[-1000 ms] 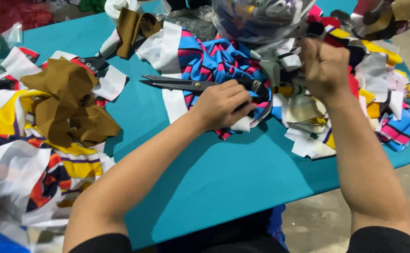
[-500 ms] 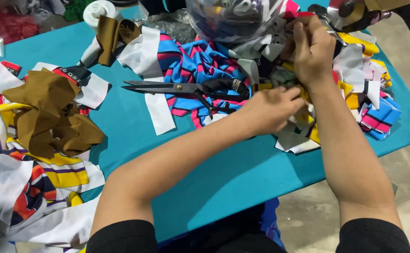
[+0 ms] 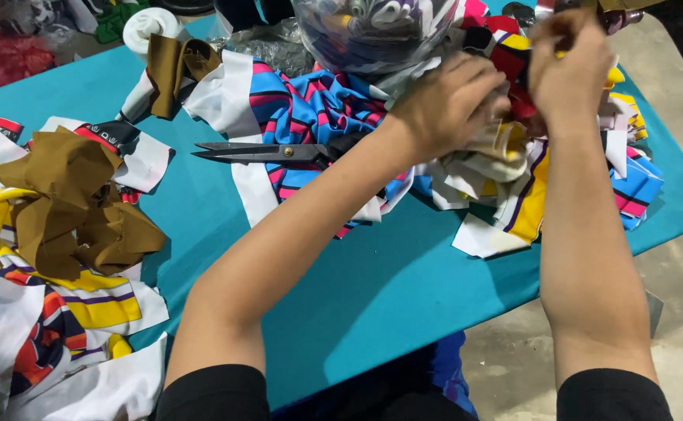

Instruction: Folding small strips of fabric and trimming fabric scraps using scissors on a work table.

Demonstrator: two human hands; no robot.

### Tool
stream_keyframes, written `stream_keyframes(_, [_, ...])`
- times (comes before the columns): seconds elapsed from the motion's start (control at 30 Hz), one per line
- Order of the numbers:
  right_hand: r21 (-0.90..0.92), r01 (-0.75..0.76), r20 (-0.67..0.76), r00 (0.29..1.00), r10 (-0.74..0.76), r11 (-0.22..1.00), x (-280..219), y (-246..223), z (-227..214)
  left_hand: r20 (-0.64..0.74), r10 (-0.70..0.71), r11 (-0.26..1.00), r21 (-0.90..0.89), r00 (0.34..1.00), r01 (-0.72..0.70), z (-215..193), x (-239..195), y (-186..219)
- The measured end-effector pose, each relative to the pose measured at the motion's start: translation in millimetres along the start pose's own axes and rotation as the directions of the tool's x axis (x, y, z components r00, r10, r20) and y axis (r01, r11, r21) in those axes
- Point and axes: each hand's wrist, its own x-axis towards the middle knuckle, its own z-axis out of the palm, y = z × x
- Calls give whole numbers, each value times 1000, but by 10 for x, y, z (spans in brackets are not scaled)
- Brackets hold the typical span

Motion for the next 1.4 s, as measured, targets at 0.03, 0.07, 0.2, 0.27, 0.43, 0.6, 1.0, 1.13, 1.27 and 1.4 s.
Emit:
stream_keyframes(0.03, [-136, -155, 136, 975, 174, 978, 20, 126, 43, -106, 38, 999, 12, 994, -37, 55, 45, -84])
stream_keyframes(0.07, [-138, -156, 133, 976, 175, 978, 19, 22, 37, -106, 41, 999, 10, 994, -40, 96, 82, -142])
stream_keyframes(0.2, [-354, -179, 389, 864, 319, 918, 19, -21, 49, -32, -190, 962, 192, 981, 193, 283, 246, -384])
stream_keyframes(0.27, [-344, -151, 401, 869, 290, 927, 20, 4, 39, -53, -201, 941, 266, 978, 208, 396, 310, -502])
stream_keyframes(0.43, [45, -203, 134, 971, 196, 978, -40, 193, -11, 354, -464, 864, 382, 812, 328, 465, 438, -482])
stream_keyframes(0.6, [286, -4, -61, 998, 22, 958, -36, 233, -36, 104, -339, 940, 75, 935, 332, 368, 284, -474])
stream_keyframes(1.0, [322, -106, 606, 787, -119, 941, -5, -700, -217, -133, 53, 997, 63, 990, -45, -625, -424, 256])
stream_keyframes(1.13, [198, -118, 629, 777, -34, 973, -27, -659, -174, -171, 116, 991, -41, 978, -124, -1013, -791, 371])
stream_keyframes(1.27, [156, -126, 596, 803, 9, 980, -17, -724, -114, -137, 46, 994, -96, 989, -60, -1496, -1118, 648])
stream_keyframes(1.4, [101, -69, 499, 867, 10, 992, -40, -607, -30, -248, 39, 999, 36, 968, -31, -1905, -1510, 801])
